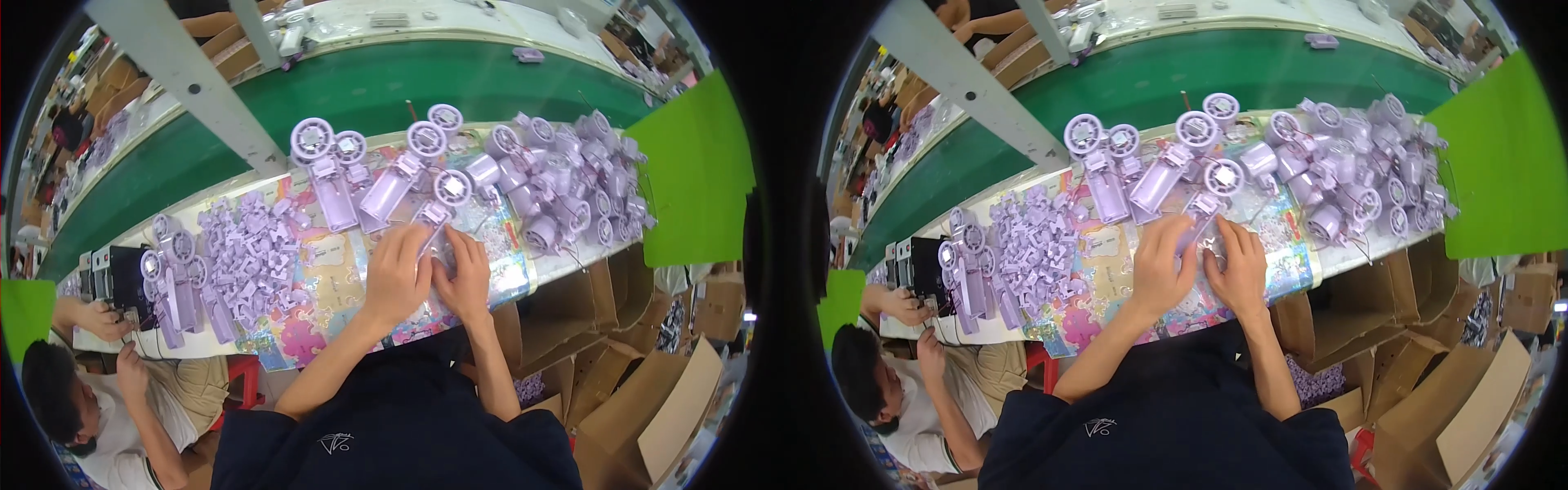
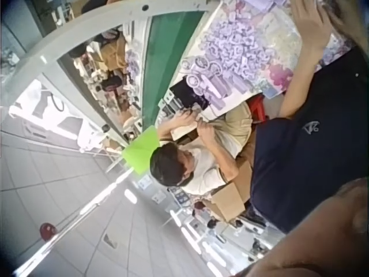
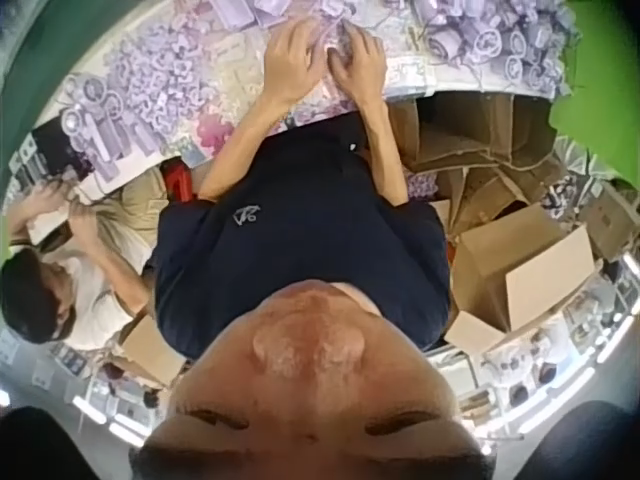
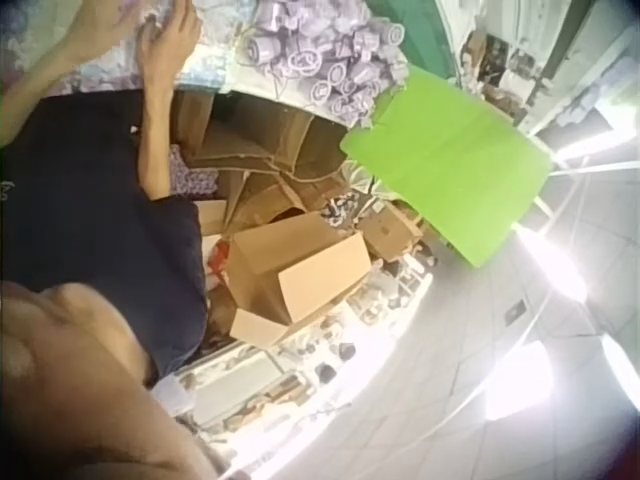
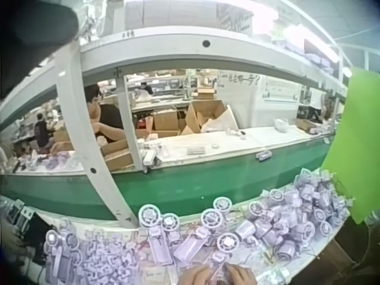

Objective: The person assembles small portable fans by hand, attaching fan heads and hinge pieces onto handle casings and arranging the assembled units on the workstation.

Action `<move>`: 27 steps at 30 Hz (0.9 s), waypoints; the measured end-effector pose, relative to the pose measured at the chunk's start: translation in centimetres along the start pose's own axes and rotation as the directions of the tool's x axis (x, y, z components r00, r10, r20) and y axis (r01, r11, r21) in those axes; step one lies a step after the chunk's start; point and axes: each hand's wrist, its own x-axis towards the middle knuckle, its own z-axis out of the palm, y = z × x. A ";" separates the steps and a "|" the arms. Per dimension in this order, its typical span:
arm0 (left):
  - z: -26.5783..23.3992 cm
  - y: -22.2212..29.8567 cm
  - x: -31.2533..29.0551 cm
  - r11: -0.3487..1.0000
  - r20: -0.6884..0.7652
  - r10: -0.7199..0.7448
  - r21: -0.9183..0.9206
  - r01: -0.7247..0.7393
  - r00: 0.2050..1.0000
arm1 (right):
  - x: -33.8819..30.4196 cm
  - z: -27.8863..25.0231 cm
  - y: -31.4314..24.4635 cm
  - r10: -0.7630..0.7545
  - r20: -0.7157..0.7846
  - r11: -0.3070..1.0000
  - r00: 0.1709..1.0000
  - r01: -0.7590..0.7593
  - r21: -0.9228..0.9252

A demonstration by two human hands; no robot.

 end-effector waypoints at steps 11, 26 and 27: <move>-8.8 -3.0 -10.0 0.930 0.212 -0.065 0.368 -0.018 0.975 | 1.1 0.0 0.9 0.016 0.098 1.000 0.995 -0.015 -0.008; -7.9 -3.3 -9.9 0.928 0.136 -0.097 0.370 0.040 0.986 | 3.0 0.9 3.4 0.124 0.014 0.990 0.992 -0.123 -0.064; -7.9 -3.3 -9.8 0.933 0.123 -0.088 0.357 0.039 0.988 | 2.8 1.0 3.5 0.096 0.007 0.992 0.995 -0.095 -0.084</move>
